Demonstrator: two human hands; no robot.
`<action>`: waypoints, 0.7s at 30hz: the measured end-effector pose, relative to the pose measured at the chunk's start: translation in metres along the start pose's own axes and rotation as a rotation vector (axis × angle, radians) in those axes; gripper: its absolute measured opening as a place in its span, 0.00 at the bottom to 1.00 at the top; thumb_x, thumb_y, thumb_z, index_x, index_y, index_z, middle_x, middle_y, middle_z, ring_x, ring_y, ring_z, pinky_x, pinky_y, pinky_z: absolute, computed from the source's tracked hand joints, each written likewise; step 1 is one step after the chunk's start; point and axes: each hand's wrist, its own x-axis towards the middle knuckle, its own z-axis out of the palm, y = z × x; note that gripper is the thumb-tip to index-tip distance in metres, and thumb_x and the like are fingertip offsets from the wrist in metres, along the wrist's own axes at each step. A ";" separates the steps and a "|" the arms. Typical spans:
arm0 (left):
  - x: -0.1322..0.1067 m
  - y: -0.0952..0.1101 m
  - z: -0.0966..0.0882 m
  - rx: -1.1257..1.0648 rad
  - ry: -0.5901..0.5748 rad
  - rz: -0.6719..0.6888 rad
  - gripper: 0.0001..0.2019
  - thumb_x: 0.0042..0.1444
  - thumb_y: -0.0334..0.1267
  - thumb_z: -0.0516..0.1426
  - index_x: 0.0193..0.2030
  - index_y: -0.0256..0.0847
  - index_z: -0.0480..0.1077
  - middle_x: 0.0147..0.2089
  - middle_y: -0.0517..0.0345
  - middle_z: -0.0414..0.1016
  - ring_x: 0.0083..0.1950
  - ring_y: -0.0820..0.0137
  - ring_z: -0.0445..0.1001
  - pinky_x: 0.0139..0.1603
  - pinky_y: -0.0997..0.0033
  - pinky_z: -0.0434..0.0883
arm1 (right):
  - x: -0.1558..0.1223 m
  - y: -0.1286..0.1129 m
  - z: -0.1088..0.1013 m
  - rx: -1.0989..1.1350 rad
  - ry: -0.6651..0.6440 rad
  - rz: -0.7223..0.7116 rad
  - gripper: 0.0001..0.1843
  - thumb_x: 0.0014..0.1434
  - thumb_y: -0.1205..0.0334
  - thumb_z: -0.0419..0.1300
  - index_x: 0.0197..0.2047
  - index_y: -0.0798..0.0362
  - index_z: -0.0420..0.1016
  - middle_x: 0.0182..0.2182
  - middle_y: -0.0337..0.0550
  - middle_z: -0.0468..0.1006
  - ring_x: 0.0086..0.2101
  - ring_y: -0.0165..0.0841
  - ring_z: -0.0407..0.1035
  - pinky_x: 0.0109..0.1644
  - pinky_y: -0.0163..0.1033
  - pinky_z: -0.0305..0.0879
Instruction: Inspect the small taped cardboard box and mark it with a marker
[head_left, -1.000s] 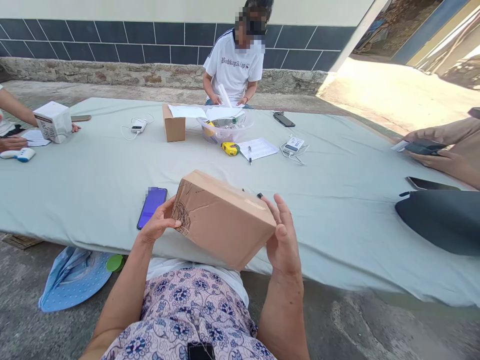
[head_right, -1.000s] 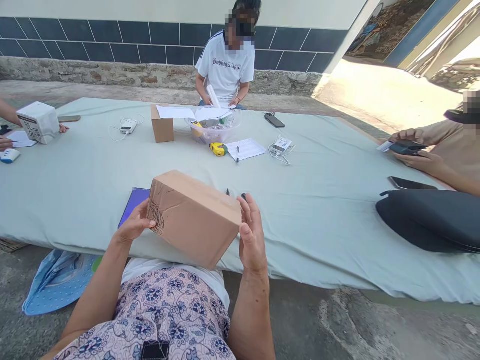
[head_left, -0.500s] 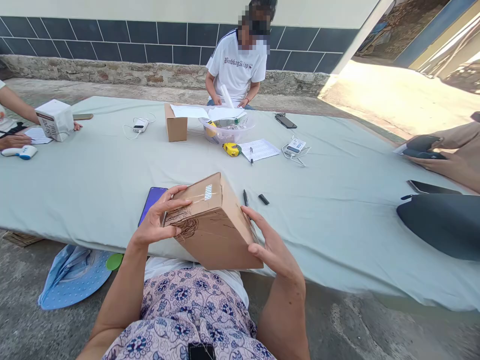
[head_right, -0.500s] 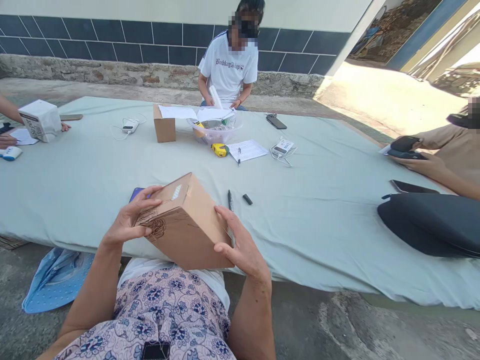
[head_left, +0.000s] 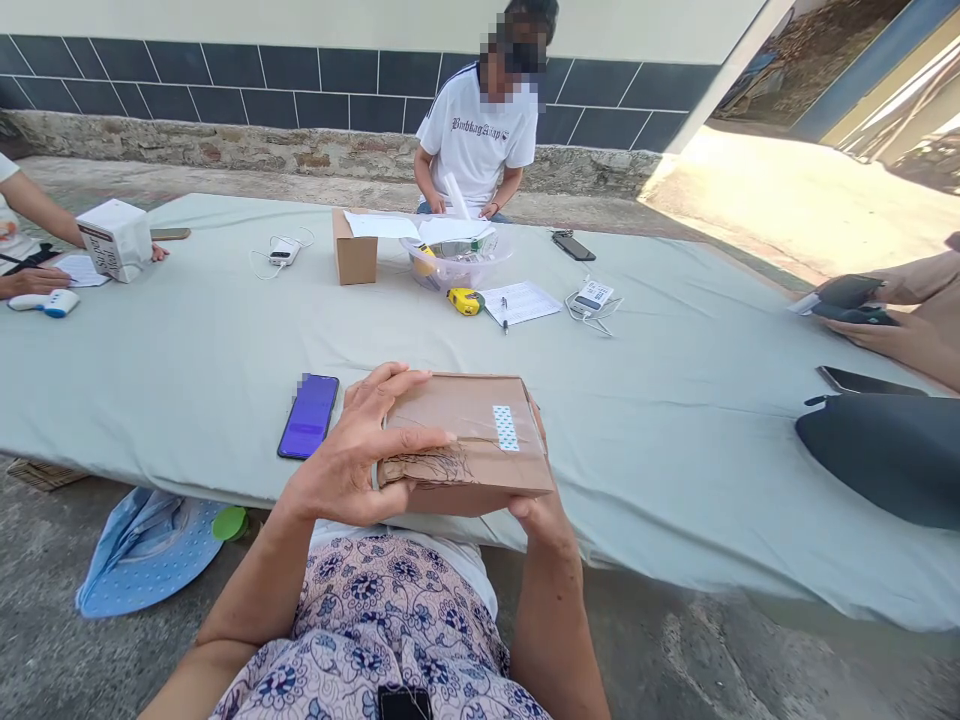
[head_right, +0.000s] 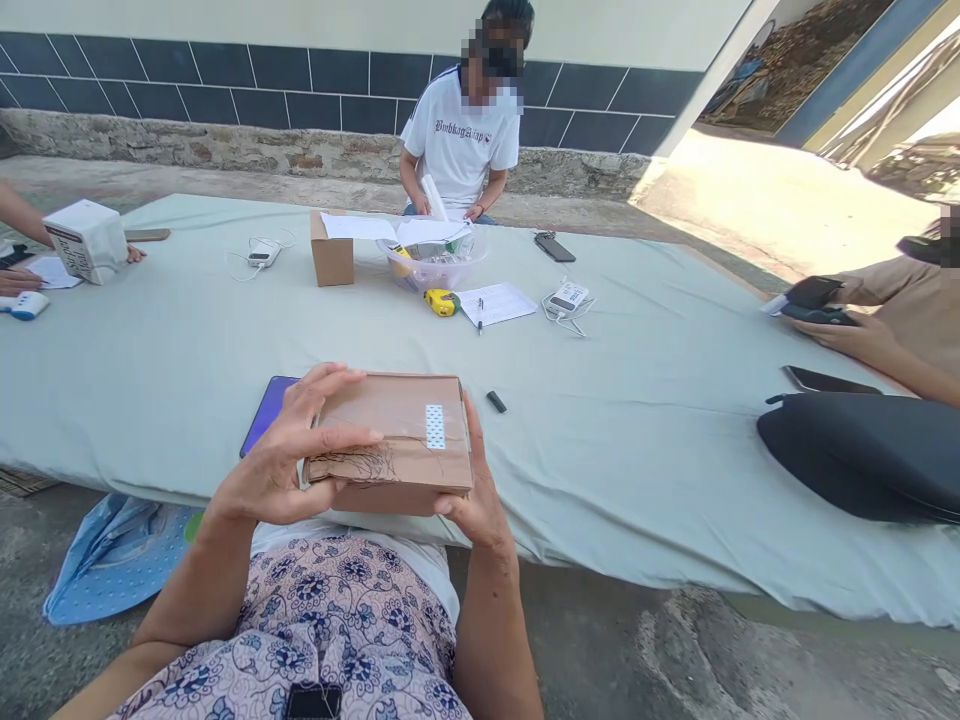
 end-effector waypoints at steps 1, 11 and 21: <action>0.001 -0.001 0.004 -0.033 0.038 -0.018 0.34 0.50 0.27 0.60 0.65 0.54 0.70 0.79 0.55 0.49 0.79 0.48 0.49 0.76 0.38 0.54 | 0.002 0.003 0.003 0.057 0.051 -0.003 0.67 0.45 0.24 0.69 0.78 0.41 0.47 0.73 0.49 0.60 0.71 0.56 0.57 0.74 0.63 0.56; -0.001 -0.027 0.037 -0.461 0.134 -0.469 0.44 0.60 0.49 0.63 0.78 0.47 0.48 0.80 0.47 0.48 0.81 0.50 0.47 0.81 0.47 0.48 | 0.019 0.004 0.024 0.200 0.247 0.145 0.54 0.49 0.21 0.63 0.67 0.50 0.69 0.58 0.56 0.80 0.64 0.54 0.68 0.69 0.62 0.64; -0.002 -0.031 0.045 -0.625 0.197 -0.656 0.47 0.58 0.49 0.63 0.79 0.50 0.44 0.79 0.51 0.53 0.79 0.52 0.52 0.75 0.51 0.60 | 0.025 -0.002 0.021 -0.133 0.445 0.143 0.55 0.55 0.32 0.67 0.75 0.48 0.52 0.70 0.56 0.65 0.69 0.50 0.61 0.74 0.62 0.56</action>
